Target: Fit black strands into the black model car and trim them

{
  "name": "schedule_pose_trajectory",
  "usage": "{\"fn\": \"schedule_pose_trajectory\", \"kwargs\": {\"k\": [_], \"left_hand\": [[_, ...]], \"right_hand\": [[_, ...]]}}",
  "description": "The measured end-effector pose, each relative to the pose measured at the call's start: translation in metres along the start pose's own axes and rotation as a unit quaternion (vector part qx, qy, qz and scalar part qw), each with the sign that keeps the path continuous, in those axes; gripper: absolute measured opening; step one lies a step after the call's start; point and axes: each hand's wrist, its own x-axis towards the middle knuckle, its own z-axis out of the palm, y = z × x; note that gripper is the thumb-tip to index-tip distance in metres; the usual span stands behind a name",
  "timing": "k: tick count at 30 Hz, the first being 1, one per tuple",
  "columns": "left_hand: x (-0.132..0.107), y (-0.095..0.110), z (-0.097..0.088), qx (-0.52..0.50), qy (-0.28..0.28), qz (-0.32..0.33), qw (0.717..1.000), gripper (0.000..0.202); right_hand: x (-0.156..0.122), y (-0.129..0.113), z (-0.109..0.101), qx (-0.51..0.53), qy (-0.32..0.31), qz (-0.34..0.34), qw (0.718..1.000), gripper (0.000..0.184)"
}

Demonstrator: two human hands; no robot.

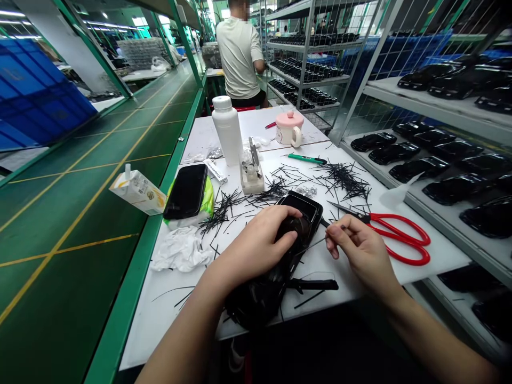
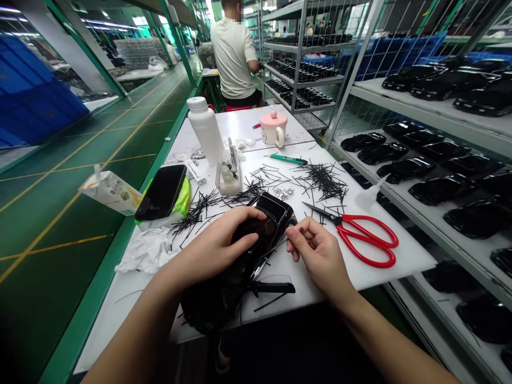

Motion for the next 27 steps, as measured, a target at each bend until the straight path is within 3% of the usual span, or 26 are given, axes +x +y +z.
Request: {"fn": "schedule_pose_trajectory", "kwargs": {"k": [3,6,9,12,15,18,21,24,27], "left_hand": [[-0.006,0.000,-0.008,0.006,-0.042,-0.002,0.999,0.043],[-0.012,0.003,-0.011,0.045,-0.101,-0.021,0.994,0.074],[-0.017,0.010,-0.005,0.099,-0.141,-0.022,0.985,0.100],[-0.018,0.016,0.006,0.141,-0.153,-0.005,0.978,0.108],[-0.017,0.017,0.016,0.166,-0.134,0.001,0.977,0.102],[-0.018,0.013,0.021,0.155,-0.097,0.003,0.983,0.095],[-0.019,0.007,0.027,0.136,-0.071,0.004,0.988,0.098],[-0.013,-0.002,0.034,0.146,-0.054,0.018,0.988,0.096],[-0.004,-0.013,0.031,0.188,-0.041,0.004,0.981,0.084]], "right_hand": [[-0.004,0.000,-0.001,-0.018,-0.002,-0.011,1.000,0.030],[-0.007,-0.009,-0.009,-0.038,-0.001,-0.047,0.998,0.025],[0.001,-0.034,-0.019,-0.022,0.034,-0.131,0.991,0.016],[0.028,-0.066,-0.017,-0.023,0.049,-0.262,0.964,0.013],[0.072,-0.087,0.008,-0.127,-0.018,-0.346,0.929,0.017],[0.120,-0.087,0.045,-0.215,-0.110,-0.298,0.923,0.027],[0.157,-0.071,0.078,-0.236,-0.133,-0.285,0.919,0.026],[0.178,-0.052,0.101,-0.264,-0.155,-0.273,0.912,0.023],[0.180,-0.047,0.109,-0.303,-0.192,-0.252,0.899,0.009]]}}
